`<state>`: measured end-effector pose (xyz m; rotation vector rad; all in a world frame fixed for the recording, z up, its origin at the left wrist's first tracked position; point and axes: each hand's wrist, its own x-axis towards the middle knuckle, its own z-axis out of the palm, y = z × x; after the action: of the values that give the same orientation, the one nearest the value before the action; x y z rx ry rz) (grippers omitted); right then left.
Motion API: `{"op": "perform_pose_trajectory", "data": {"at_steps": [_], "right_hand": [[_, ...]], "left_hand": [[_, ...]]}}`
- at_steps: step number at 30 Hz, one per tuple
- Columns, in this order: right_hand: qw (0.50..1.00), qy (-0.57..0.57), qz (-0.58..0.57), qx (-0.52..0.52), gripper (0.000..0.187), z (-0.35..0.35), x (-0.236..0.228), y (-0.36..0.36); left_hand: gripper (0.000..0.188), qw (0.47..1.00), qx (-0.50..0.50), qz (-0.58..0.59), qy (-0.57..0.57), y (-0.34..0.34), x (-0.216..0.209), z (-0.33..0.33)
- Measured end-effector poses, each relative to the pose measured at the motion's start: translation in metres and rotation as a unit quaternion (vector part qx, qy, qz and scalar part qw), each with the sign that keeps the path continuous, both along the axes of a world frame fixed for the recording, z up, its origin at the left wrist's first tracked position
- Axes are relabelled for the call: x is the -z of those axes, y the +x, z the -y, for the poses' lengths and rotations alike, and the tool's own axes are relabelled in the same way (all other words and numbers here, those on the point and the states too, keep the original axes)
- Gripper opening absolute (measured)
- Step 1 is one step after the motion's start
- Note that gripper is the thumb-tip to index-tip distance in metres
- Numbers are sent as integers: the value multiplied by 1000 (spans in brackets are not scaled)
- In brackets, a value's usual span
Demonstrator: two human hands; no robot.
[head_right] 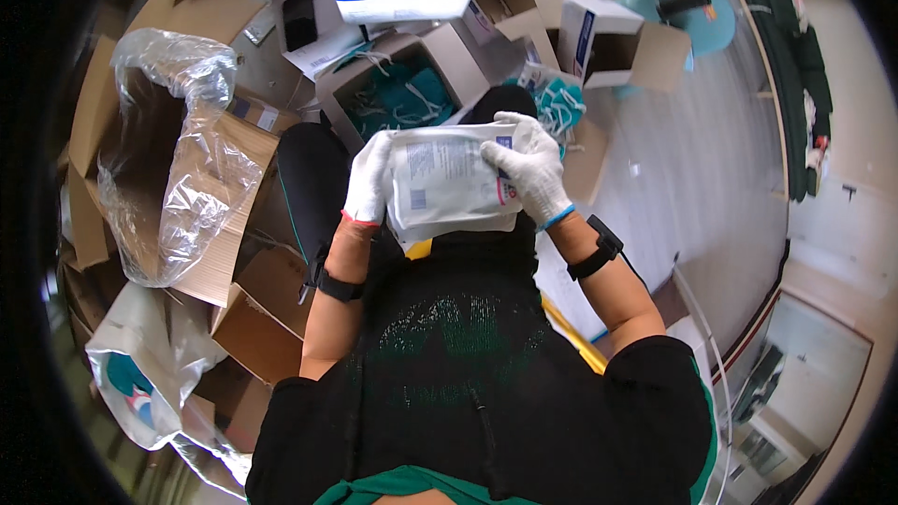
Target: Opening medical supply packets with scissors and organizing them into cardboard boxes.
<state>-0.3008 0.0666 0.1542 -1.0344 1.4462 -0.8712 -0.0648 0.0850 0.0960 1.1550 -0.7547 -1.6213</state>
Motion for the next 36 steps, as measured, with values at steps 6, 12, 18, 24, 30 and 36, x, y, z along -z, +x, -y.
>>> {"op": "perform_pose_trajectory", "data": {"at_steps": [6, 12, 18, 24, 30, 36], "right_hand": [[996, -75, 43, 25, 43, -58, 5, -5], [997, 59, 54, -16, 21, -53, -11, -28], [990, 117, 74, 31, 19, -66, -5, -23], [995, -37, -94, -9, 20, -61, -16, -11], [991, -72, -19, -109, 32, -63, -29, -24], [983, -47, -61, -167, 28, -64, -29, -37]], "left_hand": [[15, 987, 49, 124, 84, -12, -26, -39], [8, 995, 45, 75, -45, -12, -28, -57], [51, 990, 55, 87, -96, -12, -40, -56], [53, 982, 99, 78, -143, -17, -48, -49], [57, 980, 159, 102, -61, -14, -45, -47], [36, 995, 56, -76, -28, 1, -23, -51]]}}
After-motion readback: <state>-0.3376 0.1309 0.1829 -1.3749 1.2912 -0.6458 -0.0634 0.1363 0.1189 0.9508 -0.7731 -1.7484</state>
